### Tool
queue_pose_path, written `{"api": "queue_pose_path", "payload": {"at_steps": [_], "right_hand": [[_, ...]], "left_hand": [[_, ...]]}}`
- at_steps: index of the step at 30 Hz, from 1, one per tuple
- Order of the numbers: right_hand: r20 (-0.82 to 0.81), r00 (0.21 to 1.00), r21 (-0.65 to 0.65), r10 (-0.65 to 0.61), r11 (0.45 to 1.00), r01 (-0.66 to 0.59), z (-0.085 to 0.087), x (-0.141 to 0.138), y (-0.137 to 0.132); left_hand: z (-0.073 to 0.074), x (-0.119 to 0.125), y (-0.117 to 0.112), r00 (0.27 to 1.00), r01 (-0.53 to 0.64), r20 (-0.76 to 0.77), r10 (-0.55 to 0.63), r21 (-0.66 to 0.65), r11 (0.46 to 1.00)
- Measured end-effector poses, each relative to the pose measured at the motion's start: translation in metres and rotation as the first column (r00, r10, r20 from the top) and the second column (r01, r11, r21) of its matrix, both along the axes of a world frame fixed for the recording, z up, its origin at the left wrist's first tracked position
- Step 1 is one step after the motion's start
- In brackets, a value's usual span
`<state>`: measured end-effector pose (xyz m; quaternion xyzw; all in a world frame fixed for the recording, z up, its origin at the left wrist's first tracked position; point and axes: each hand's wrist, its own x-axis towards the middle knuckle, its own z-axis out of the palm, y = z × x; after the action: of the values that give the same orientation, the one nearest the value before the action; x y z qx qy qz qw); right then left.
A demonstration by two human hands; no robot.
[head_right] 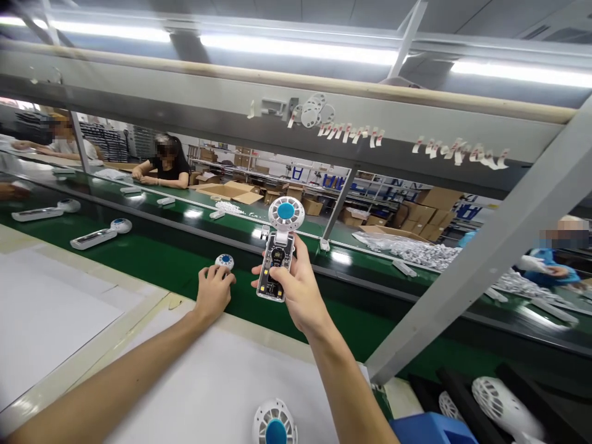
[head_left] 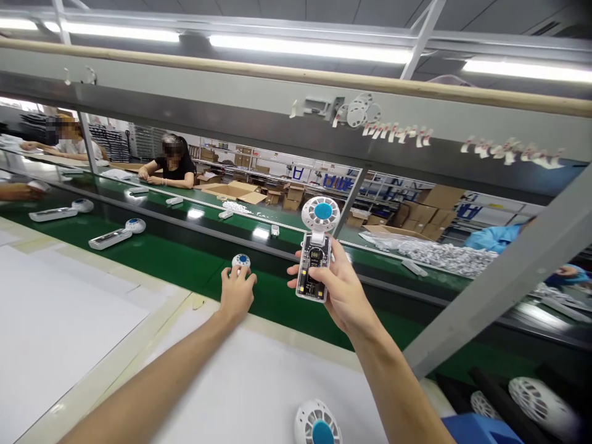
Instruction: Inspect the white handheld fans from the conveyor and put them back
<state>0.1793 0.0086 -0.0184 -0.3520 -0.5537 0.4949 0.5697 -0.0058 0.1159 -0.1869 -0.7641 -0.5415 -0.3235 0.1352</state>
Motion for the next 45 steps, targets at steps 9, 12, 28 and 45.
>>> {"api": "queue_pose_path", "payload": {"at_steps": [9,12,28,45], "right_hand": [[0.003,1.000,0.074,-0.007,0.997,0.007,0.009,-0.005,-0.019],[-0.004,1.000,0.079,-0.012,0.997,0.012,0.011,-0.008,-0.024],[-0.018,1.000,-0.039,0.013,0.999,-0.014,0.021,-0.002,-0.029],[0.036,0.999,-0.041,-0.029,0.999,0.030,0.021,0.005,-0.026]], "left_hand": [[-0.005,0.003,0.001,0.978,0.203,0.026,-0.208,0.128,0.971],[-0.007,0.003,0.003,0.972,0.225,0.037,-0.232,0.141,0.964],[-0.007,0.005,0.003,0.967,0.233,0.098,-0.237,0.045,0.971],[-0.006,0.004,0.003,0.963,0.254,0.105,-0.250,-0.031,0.967]]}}
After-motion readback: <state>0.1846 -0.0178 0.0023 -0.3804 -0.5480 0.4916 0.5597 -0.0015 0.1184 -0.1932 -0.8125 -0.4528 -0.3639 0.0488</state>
